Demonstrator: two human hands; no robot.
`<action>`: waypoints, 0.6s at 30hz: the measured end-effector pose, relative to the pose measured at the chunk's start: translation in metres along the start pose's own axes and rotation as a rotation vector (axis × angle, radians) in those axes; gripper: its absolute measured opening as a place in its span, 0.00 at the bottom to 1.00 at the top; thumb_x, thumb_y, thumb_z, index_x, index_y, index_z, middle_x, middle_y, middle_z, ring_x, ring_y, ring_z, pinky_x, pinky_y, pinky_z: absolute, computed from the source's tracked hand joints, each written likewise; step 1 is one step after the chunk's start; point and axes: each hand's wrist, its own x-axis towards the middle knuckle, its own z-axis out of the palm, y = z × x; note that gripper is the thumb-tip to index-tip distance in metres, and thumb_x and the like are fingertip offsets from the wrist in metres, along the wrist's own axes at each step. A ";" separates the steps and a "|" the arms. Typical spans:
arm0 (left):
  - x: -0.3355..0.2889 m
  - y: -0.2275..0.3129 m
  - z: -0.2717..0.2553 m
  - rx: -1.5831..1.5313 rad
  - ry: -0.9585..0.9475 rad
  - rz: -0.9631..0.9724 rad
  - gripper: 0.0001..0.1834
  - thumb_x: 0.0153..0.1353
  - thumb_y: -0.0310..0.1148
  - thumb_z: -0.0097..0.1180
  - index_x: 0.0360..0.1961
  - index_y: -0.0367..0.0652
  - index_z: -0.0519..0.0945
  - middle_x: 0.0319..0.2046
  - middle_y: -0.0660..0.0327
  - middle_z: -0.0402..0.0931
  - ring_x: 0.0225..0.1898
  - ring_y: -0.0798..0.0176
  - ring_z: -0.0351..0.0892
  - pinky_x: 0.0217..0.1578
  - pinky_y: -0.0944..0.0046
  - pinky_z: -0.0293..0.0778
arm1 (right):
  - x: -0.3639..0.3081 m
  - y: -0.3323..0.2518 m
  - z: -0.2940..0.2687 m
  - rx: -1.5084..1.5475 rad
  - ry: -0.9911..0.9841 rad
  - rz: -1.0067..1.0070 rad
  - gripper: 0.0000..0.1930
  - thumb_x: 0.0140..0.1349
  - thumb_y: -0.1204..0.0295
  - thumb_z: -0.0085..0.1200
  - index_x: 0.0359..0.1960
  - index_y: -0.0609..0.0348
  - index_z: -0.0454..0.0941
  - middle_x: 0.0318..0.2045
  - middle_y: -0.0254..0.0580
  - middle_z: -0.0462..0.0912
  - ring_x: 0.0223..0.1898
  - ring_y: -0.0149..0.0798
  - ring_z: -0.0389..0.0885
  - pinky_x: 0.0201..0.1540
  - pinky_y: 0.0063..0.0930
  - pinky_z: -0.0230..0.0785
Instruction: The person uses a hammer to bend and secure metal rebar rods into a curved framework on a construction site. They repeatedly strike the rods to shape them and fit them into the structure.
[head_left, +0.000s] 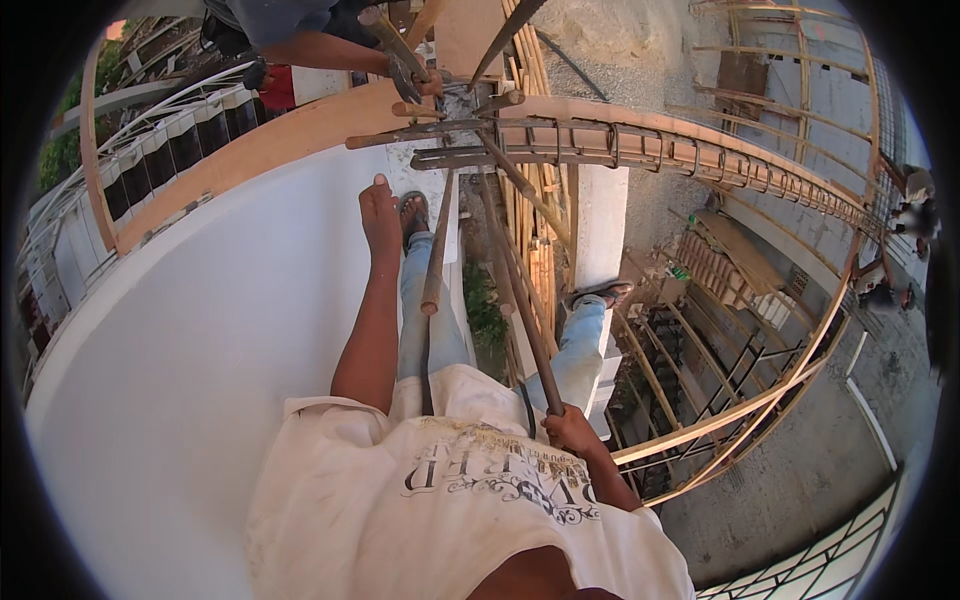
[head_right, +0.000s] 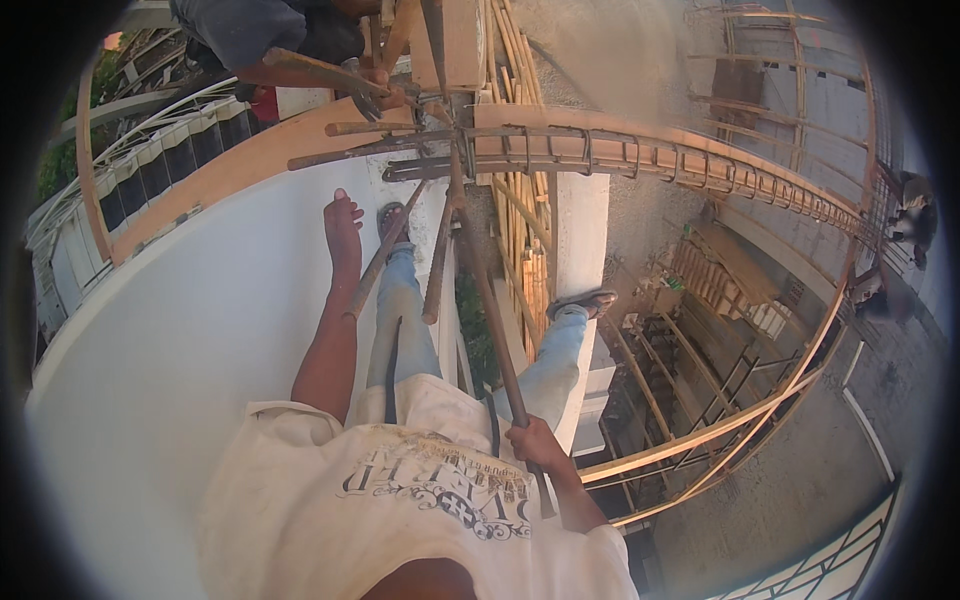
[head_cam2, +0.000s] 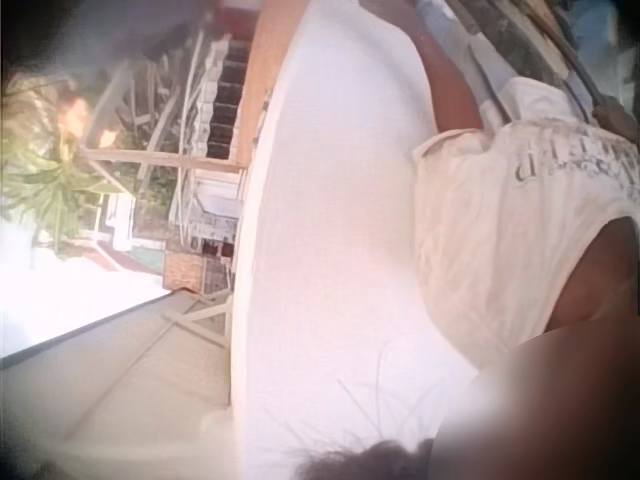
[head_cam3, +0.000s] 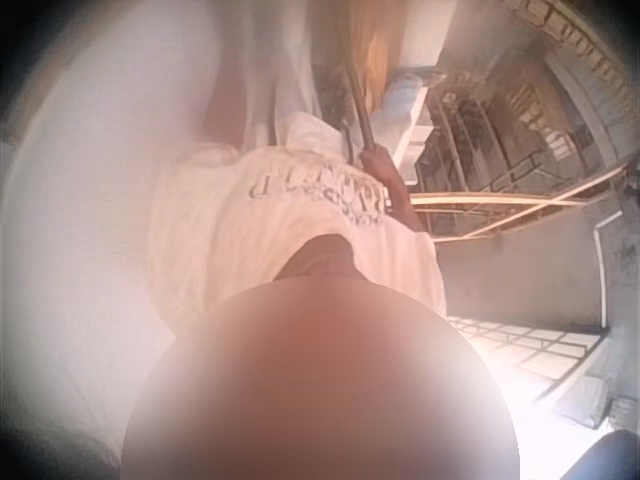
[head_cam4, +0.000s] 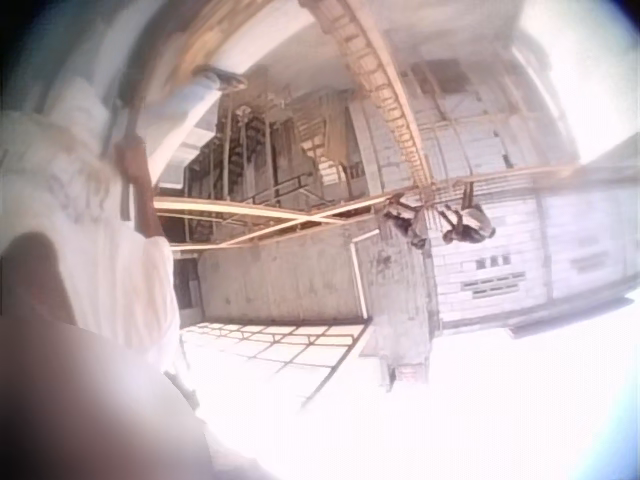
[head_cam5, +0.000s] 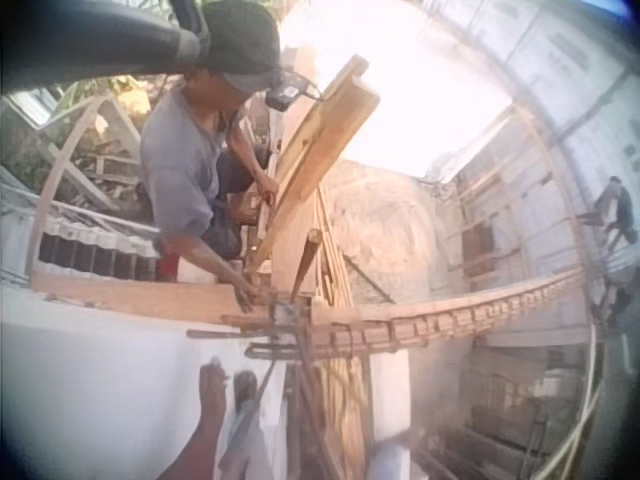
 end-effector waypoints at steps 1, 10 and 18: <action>-0.011 -0.022 0.000 0.226 -0.116 -0.222 0.26 0.63 0.52 0.48 0.42 0.33 0.72 0.33 0.57 0.73 0.34 0.63 0.74 0.32 0.64 0.69 | 0.002 0.002 0.003 -0.019 0.013 -0.032 0.07 0.52 0.75 0.52 0.28 0.60 0.65 0.16 0.30 0.66 0.13 0.26 0.62 0.15 0.24 0.54; -0.140 -0.154 0.156 -0.147 -0.460 -1.091 0.38 0.63 0.65 0.36 0.45 0.34 0.71 0.33 0.51 0.71 0.37 0.50 0.76 0.42 0.49 0.72 | 0.014 0.037 -0.042 -0.371 0.141 -0.081 0.16 0.50 0.70 0.49 0.38 0.69 0.72 0.22 0.39 0.74 0.20 0.31 0.72 0.24 0.28 0.66; -0.105 -0.232 0.247 0.069 -0.362 -0.835 0.30 0.64 0.62 0.37 0.21 0.46 0.64 0.14 0.67 0.58 0.13 0.67 0.58 0.16 0.65 0.61 | 0.115 0.018 -0.082 0.055 -0.077 -0.150 0.06 0.51 0.76 0.49 0.29 0.61 0.65 0.16 0.33 0.68 0.13 0.28 0.67 0.16 0.24 0.60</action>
